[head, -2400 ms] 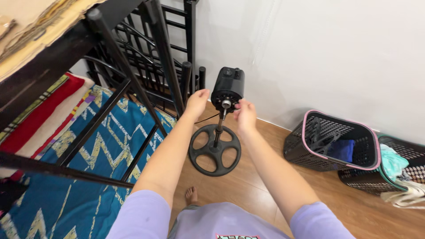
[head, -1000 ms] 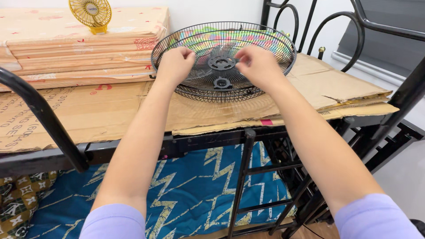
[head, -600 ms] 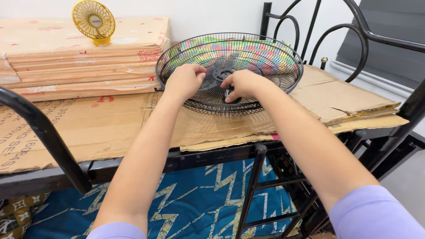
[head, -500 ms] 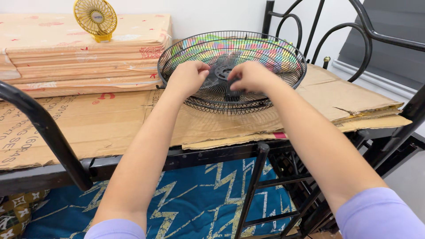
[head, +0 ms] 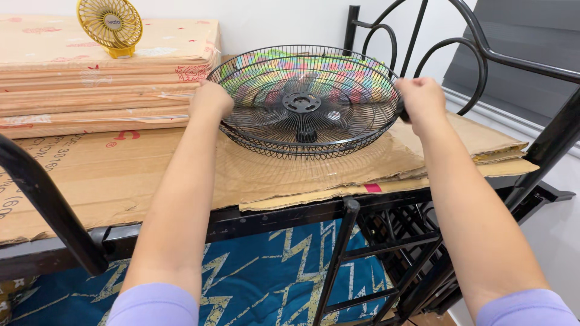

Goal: The person assembles a standing fan by attaching the motor housing to the stand, securing the front grille, and installing the fan blades. The person uses a screwdriver to tighten components and ensures all parts are properly aligned.

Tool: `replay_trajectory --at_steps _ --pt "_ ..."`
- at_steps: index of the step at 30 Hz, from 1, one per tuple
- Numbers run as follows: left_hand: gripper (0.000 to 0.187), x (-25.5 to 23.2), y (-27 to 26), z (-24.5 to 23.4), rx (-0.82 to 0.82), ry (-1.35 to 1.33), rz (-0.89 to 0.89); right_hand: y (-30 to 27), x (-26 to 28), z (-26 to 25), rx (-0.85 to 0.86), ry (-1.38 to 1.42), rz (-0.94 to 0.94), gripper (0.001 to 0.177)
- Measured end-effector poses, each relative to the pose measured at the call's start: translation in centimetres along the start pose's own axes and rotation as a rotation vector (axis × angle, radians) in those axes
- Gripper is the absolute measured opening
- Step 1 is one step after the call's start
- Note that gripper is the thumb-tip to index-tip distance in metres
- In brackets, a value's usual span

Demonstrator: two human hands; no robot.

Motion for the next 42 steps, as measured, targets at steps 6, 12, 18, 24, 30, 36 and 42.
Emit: replay_trajectory --at_steps 6,12,18,24,30,36,42 --pt "0.036 2.9 2.3 2.0 0.146 -0.171 -0.058 1.1 -4.0 0.3 0.012 -0.049 0.174 0.027" --pt "0.03 3.3 1.3 1.8 -0.005 -0.476 -0.194 2.2 -7.7 -0.2 0.08 0.219 -0.028 0.026" --pt "0.026 0.9 -0.5 -2.0 -0.296 -0.776 0.114 -0.9 -6.8 -0.9 0.072 0.579 -0.1 0.046" --pt "0.045 -4.4 -5.4 -7.4 0.015 -1.51 0.246 -4.7 -3.4 -5.7 0.131 0.72 -0.348 0.058" --pt "0.053 -12.9 -12.1 -10.4 0.391 -1.785 0.205 -8.6 -4.3 -15.3 -0.182 0.654 -0.307 0.056" --pt "0.048 -21.3 -19.6 -7.1 0.534 -1.724 0.312 -18.0 -13.6 -24.9 -0.499 0.401 -0.241 0.045" --pt "0.048 -27.4 -28.4 -1.1 0.865 -1.772 0.262 -30.6 -17.2 -32.6 -1.038 -0.147 -0.196 0.039"
Point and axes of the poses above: each hand's wrist, its own y-axis towards the middle knuckle, its own z-axis out of the palm, x = y × z, the point moved 1 cm from there along y, towards the middle knuckle, and after that the axes turned 4 degrees about -y, right-handed, at the moved point
